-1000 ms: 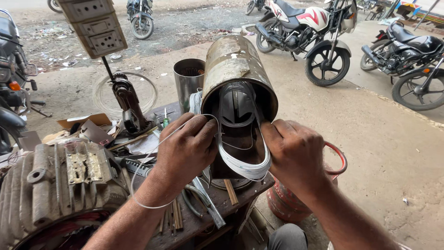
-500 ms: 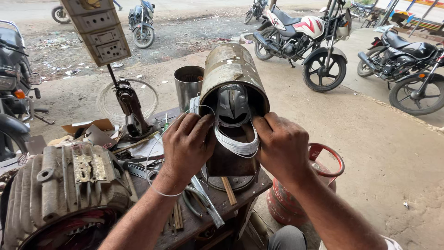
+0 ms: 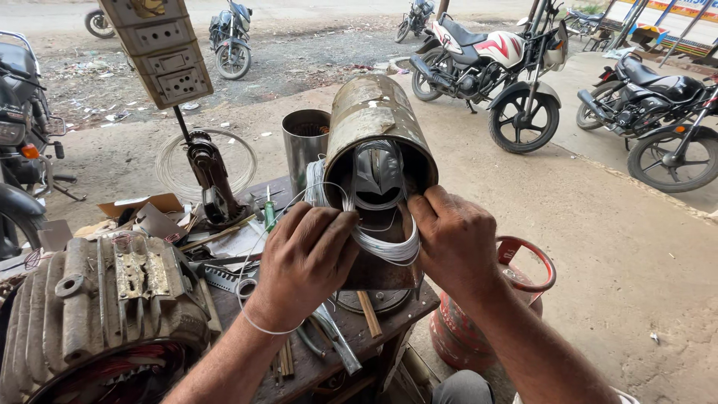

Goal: The person winds white wire into a cylindrical metal housing, inserting a white paper strip between layers and using pliers to adjust the wire. The person continues winding and adjusting the wire inside the housing throughout the clip.

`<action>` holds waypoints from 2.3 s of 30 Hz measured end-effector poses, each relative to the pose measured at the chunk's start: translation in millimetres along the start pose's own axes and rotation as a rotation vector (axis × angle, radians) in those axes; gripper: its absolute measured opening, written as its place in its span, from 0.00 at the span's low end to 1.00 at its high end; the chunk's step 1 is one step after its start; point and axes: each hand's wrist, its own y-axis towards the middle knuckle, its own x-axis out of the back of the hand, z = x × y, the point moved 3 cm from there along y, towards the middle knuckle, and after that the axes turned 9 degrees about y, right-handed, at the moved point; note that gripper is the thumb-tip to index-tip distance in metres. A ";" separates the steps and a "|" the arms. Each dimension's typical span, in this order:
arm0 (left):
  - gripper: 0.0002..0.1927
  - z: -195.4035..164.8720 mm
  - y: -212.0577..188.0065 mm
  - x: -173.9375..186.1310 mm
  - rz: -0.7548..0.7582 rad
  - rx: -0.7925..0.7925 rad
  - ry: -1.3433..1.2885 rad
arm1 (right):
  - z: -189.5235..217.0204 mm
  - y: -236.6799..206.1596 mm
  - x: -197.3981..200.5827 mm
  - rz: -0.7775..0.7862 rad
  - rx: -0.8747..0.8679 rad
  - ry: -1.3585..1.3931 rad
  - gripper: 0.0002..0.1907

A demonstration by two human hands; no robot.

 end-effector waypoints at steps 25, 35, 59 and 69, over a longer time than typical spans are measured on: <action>0.08 31.4 27.6 -23.6 0.483 -0.224 0.424 | -10.7 9.3 -7.5 0.059 0.130 -0.243 0.05; 0.16 6.3 21.1 -3.8 0.227 -0.124 0.323 | 15.7 1.4 15.6 -0.054 0.236 0.125 0.16; 0.14 20.1 19.6 -32.7 0.366 -0.250 0.463 | -6.2 8.3 -2.4 0.004 0.266 0.018 0.19; 0.17 28.0 -4.8 6.8 0.036 0.017 -0.028 | 4.1 12.1 5.0 -0.018 0.148 0.162 0.12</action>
